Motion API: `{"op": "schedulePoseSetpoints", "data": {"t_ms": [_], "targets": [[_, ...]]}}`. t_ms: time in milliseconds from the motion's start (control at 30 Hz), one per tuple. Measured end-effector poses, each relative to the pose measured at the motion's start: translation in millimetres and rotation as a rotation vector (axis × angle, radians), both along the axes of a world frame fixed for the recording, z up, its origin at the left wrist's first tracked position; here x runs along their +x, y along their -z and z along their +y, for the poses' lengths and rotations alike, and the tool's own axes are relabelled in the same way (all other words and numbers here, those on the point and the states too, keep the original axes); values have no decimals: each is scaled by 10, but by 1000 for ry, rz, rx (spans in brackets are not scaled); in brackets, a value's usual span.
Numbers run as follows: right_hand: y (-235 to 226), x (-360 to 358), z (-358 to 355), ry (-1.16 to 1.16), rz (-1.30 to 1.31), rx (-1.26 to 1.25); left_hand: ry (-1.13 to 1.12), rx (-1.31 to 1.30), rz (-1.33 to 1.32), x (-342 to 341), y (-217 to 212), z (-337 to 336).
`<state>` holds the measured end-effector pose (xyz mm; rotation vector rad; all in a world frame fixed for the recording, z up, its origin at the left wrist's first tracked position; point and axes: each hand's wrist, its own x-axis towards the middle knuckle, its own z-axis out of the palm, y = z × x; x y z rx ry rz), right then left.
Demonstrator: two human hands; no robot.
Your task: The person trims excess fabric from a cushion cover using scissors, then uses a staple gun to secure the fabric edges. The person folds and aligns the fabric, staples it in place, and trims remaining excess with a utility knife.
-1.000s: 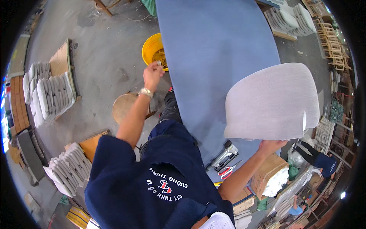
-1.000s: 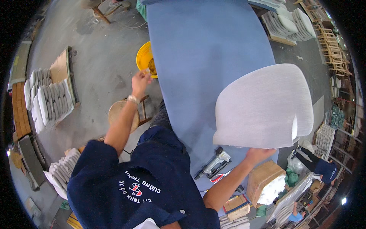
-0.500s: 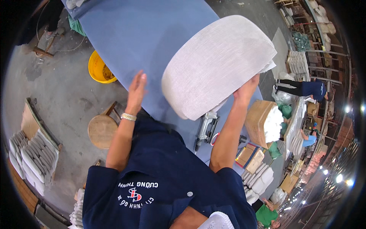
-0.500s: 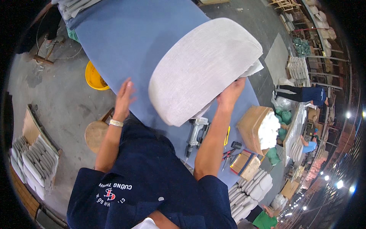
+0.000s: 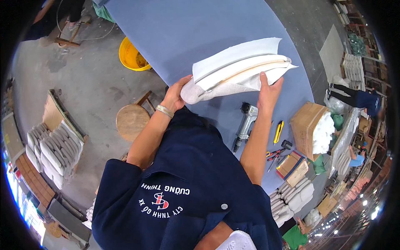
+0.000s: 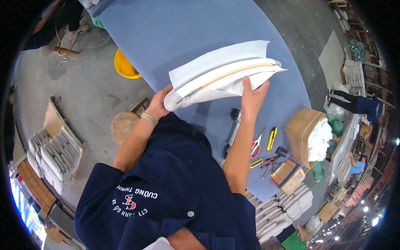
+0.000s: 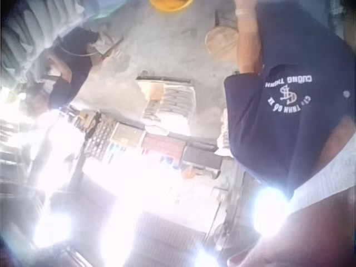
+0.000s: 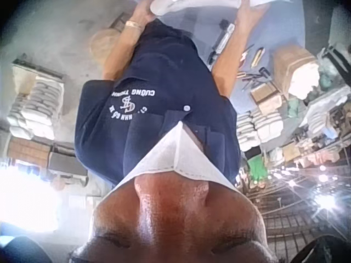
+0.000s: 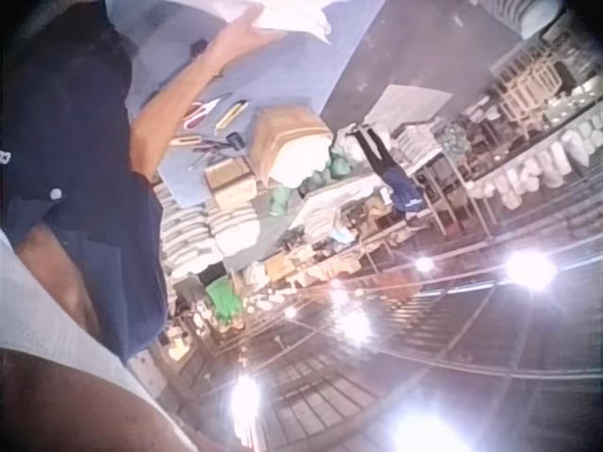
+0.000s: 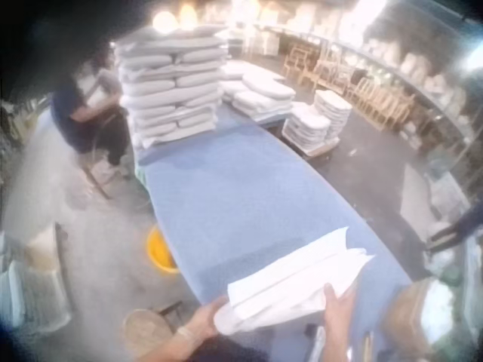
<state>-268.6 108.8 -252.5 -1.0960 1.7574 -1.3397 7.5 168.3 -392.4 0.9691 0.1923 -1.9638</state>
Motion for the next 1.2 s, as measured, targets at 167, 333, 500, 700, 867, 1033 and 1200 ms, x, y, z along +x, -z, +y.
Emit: {"op": "schedulePoseSetpoints", "data": {"t_ms": [167, 333, 500, 700, 867, 1033, 1200], "targets": [[-116, 51, 23, -80, -58, 54, 83, 84, -126, 43, -377, -140], [-185, 166, 145, -71, -138, 128, 62, 55, -55, 127, -347, -139], [-190, 216, 260, 29, 467, -8, -7, 59, -200, 71, -659, -114], [-506, 378, 236, -286, 713, -254, 83, -184, -522, 107, -1230, -157], [-510, 661, 182, -581, 676, -181, 154, -309, -751, 113, -1450, -348], [-764, 748, 162, -612, 386, -310, 212, -548, -1018, 222, -1777, -659], [-1348, 960, 370, -656, 228, -458, 191, -927, -1317, 373, -2794, -1065]]}}
